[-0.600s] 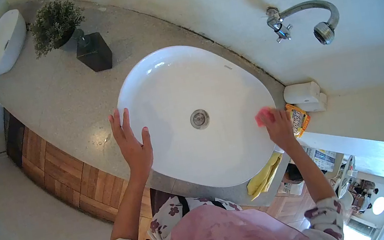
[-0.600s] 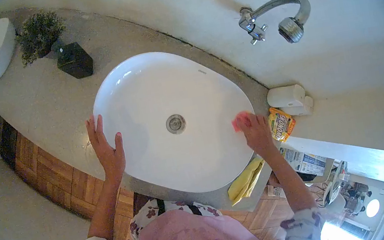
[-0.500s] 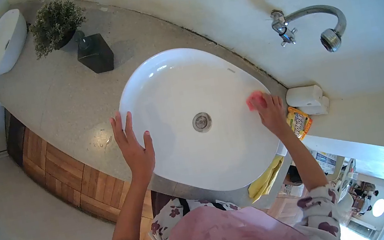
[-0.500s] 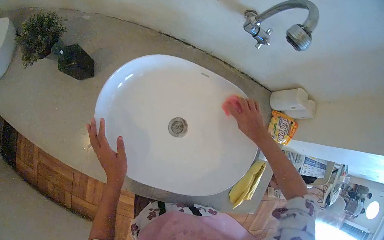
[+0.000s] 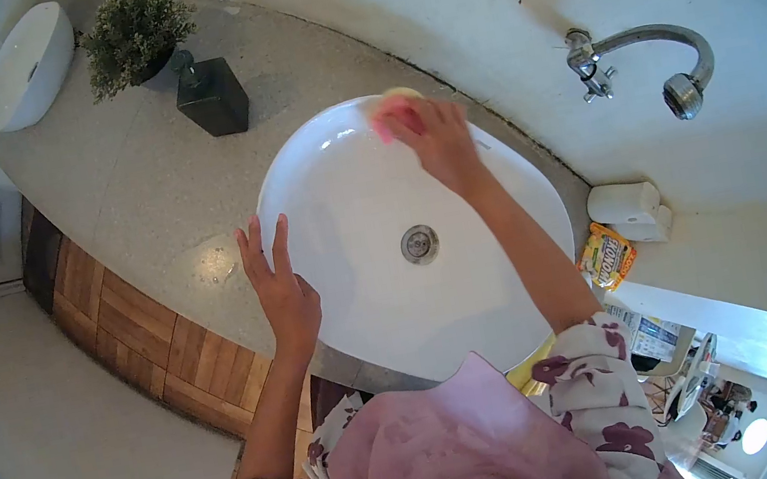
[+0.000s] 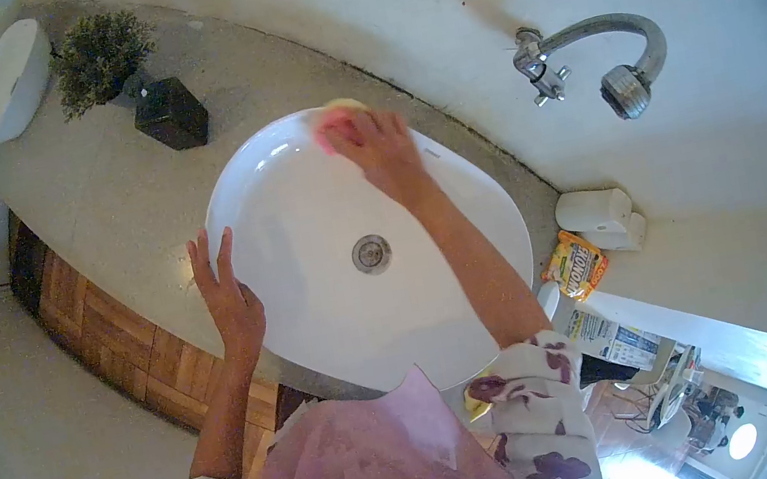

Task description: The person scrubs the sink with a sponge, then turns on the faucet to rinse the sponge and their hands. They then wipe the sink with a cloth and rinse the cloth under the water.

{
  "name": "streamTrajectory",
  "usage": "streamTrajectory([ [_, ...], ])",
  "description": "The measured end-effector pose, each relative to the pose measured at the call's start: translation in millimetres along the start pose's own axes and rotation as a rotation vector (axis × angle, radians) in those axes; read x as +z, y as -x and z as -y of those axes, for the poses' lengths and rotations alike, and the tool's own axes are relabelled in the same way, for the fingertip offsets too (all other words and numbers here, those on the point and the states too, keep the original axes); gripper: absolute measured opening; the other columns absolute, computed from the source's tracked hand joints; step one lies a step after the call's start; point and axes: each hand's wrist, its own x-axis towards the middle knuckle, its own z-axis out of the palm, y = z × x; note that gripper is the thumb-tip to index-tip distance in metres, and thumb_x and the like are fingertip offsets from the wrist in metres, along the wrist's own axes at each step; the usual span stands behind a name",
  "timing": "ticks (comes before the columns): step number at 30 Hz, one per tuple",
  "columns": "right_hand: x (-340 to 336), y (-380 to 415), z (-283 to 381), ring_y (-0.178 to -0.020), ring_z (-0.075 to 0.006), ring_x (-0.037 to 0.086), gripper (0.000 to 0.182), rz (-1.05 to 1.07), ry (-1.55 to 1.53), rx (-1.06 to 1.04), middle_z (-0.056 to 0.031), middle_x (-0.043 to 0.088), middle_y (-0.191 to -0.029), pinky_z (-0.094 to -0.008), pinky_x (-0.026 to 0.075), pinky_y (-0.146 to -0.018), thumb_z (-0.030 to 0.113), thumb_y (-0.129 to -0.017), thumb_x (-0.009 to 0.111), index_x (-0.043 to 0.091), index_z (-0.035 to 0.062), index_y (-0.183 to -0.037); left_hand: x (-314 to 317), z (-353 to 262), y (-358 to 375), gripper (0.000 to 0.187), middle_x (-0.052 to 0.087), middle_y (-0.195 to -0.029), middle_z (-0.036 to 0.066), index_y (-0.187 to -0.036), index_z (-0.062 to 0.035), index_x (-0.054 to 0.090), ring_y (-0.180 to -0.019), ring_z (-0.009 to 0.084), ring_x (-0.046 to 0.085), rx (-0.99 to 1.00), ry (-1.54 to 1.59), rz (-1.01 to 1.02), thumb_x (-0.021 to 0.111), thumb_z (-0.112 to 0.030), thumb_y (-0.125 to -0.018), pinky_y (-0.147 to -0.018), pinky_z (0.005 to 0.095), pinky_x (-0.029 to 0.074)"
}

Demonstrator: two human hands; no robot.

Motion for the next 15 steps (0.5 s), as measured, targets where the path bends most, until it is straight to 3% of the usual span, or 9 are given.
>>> streamTrajectory([
  [4, -62, 83, -17, -0.105, -0.0256, 0.05, 0.042, 0.181, 0.118, 0.041, -0.0054, 0.052, -0.114, -0.044, 0.041, -0.083, 0.009, -0.075, 0.056, 0.061, 0.0241, -0.114, 2, 4, 1, 0.083, 0.024, -0.147, 0.013, -0.137, -0.0157, 0.04, -0.138, 0.0412, 0.016, 0.004, 0.015, -0.014, 0.044, 0.023, -0.064, -0.11, 0.0527, 0.025],
  [8, -125, 177, -4, -0.098, -0.0275, 0.049, 0.042, 0.418, 0.218, 0.283, -0.006, 0.052, -0.107, -0.0437, 0.041, -0.082, 0.009, -0.076, 0.056, 0.057, 0.0202, -0.116, 3, 3, 3, 0.083, 0.024, -0.147, 0.011, -0.138, -0.018, 0.038, -0.138, 0.0398, 0.016, 0.018, -0.006, -0.039, 0.046, 0.022, -0.065, -0.109, 0.052, 0.028],
  [10, -146, 206, 22, -0.091, -0.0296, 0.051, 0.043, 0.551, 0.32, 0.373, -0.009, 0.053, -0.102, -0.0436, 0.043, -0.076, 0.009, -0.075, 0.056, 0.054, 0.0175, -0.117, 4, 4, 3, 0.083, 0.024, -0.147, 0.011, -0.138, -0.0188, 0.038, -0.138, 0.0391, 0.017, 0.013, -0.012, -0.031, 0.047, 0.022, -0.066, -0.109, 0.0516, 0.029],
  [13, -157, 231, 87, -0.078, -0.0323, 0.054, 0.035, 0.742, 0.225, 0.503, -0.0149, 0.055, -0.095, -0.0454, 0.044, -0.064, 0.01, -0.075, 0.056, 0.054, 0.0106, -0.11, 4, 3, 5, 0.084, 0.024, -0.147, 0.01, -0.139, -0.0197, 0.036, -0.139, 0.0377, 0.017, 0.01, -0.033, -0.031, 0.047, 0.021, -0.067, -0.109, 0.0506, 0.029],
  [15, -160, 228, 135, -0.078, -0.0328, 0.055, 0.036, 0.805, 0.087, 0.569, -0.0168, 0.054, -0.091, -0.0457, 0.045, -0.066, 0.012, -0.077, 0.056, 0.053, 0.0084, -0.113, 5, 3, 4, 0.084, 0.024, -0.147, 0.01, -0.139, -0.0199, 0.036, -0.139, 0.0371, 0.018, 0.008, -0.04, -0.041, 0.047, 0.021, -0.067, -0.109, 0.05, 0.03],
])
